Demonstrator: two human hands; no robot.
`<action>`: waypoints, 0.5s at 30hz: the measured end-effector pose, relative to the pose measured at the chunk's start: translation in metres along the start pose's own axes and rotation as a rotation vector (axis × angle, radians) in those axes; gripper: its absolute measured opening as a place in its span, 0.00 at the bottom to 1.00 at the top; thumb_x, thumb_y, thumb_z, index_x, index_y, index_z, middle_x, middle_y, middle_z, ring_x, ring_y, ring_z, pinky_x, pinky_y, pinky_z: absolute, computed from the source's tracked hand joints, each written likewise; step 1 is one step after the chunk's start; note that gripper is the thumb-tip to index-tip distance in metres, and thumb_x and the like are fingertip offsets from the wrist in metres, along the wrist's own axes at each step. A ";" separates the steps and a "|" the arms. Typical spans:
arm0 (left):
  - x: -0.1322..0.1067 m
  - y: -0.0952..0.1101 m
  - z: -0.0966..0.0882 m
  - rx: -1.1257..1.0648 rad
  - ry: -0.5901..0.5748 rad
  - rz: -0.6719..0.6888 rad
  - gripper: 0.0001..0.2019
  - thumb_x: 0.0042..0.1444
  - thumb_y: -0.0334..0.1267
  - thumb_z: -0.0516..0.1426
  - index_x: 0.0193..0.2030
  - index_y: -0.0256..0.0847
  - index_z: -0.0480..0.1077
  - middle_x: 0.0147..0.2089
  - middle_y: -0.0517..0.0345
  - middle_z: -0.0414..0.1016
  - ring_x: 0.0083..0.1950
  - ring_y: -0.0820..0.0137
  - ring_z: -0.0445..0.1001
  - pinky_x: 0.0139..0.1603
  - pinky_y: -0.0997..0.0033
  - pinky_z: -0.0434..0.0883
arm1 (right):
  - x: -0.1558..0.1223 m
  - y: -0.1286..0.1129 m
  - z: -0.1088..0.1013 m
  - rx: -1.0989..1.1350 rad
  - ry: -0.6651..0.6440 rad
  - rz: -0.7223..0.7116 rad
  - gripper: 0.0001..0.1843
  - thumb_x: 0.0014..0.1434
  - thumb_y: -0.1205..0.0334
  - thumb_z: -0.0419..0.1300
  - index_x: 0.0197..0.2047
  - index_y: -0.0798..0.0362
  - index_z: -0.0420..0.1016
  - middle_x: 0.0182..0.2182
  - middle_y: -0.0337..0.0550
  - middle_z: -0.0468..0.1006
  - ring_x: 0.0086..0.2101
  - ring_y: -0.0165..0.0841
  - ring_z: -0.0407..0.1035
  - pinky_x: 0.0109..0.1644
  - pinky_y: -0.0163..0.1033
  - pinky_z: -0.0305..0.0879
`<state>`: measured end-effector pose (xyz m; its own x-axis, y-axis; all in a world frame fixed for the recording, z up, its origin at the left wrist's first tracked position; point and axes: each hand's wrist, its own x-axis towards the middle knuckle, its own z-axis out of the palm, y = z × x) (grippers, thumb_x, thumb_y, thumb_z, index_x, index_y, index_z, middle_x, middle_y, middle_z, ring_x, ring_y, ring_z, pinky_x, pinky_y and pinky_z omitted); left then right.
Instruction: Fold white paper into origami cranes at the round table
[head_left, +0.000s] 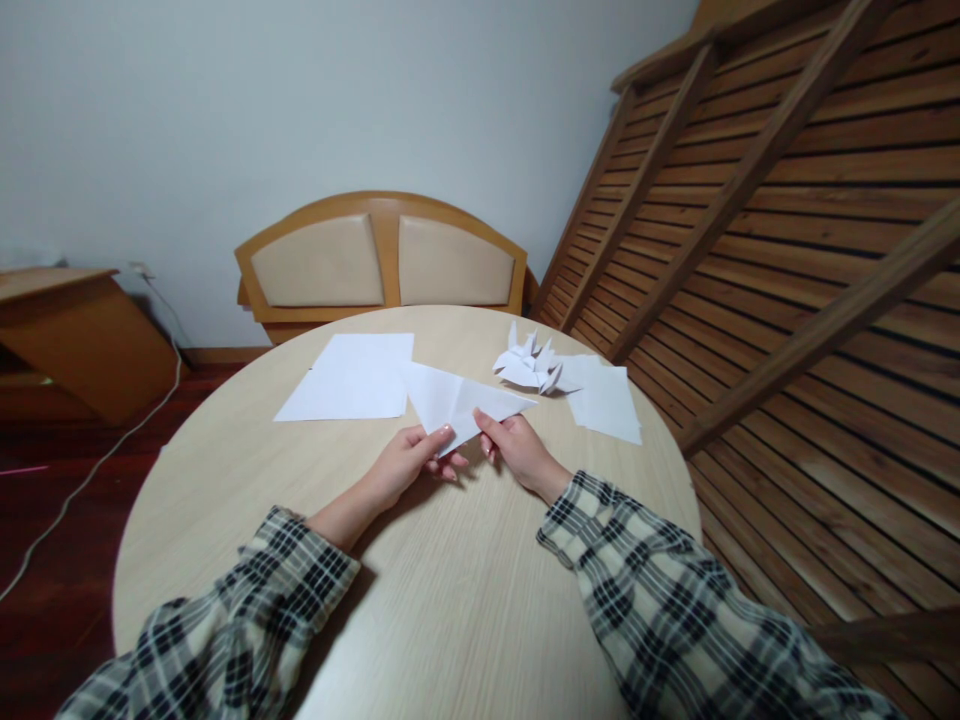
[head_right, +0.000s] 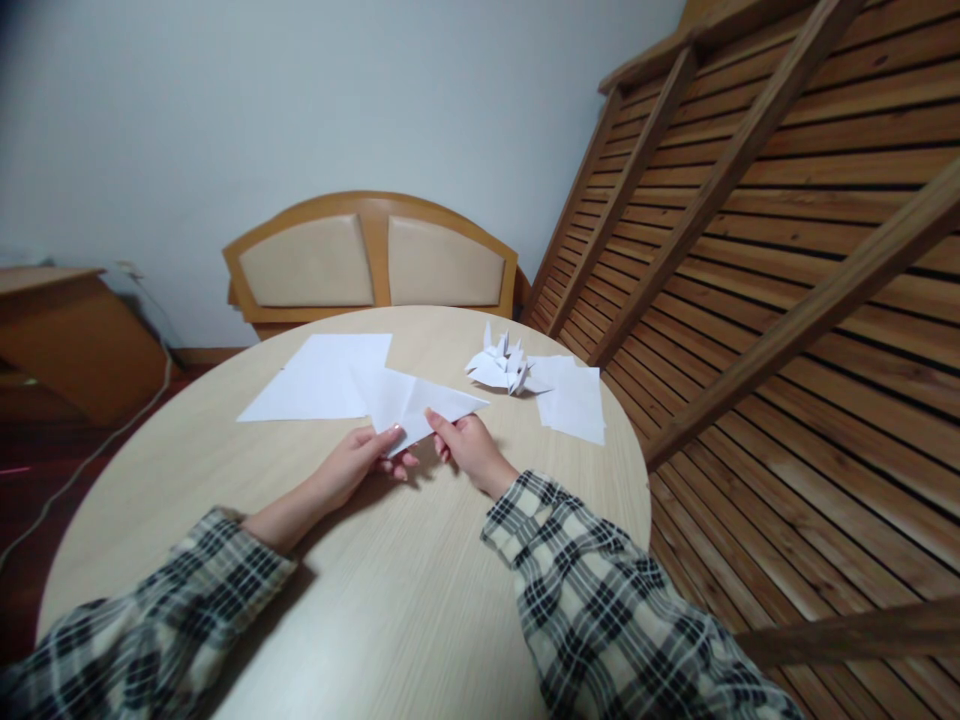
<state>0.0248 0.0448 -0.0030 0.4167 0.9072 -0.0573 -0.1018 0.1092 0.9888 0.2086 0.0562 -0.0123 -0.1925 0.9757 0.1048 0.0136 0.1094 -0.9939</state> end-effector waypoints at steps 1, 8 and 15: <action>0.000 0.000 0.000 0.012 0.005 0.002 0.19 0.53 0.51 0.63 0.33 0.32 0.75 0.30 0.49 0.80 0.25 0.75 0.72 0.29 0.75 0.70 | 0.000 -0.001 0.000 -0.004 0.000 0.000 0.27 0.56 0.38 0.59 0.21 0.53 0.64 0.14 0.33 0.64 0.16 0.23 0.57 0.19 0.30 0.51; -0.001 0.002 0.000 0.070 0.044 0.035 0.16 0.51 0.47 0.64 0.29 0.31 0.76 0.26 0.49 0.79 0.23 0.75 0.70 0.29 0.74 0.69 | -0.001 -0.002 0.000 -0.008 -0.026 0.012 0.26 0.55 0.39 0.60 0.21 0.53 0.65 0.14 0.33 0.64 0.15 0.23 0.57 0.16 0.30 0.51; -0.001 0.003 0.001 0.179 0.024 0.092 0.17 0.51 0.48 0.63 0.27 0.32 0.75 0.25 0.50 0.78 0.24 0.73 0.70 0.30 0.72 0.70 | -0.004 0.005 0.004 -0.051 -0.180 0.087 0.24 0.52 0.40 0.64 0.26 0.54 0.69 0.17 0.33 0.67 0.17 0.24 0.60 0.17 0.30 0.58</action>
<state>0.0248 0.0433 -0.0001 0.3910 0.9198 0.0334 0.0250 -0.0469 0.9986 0.2058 0.0523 -0.0175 -0.3601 0.9329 0.0060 0.0867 0.0399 -0.9954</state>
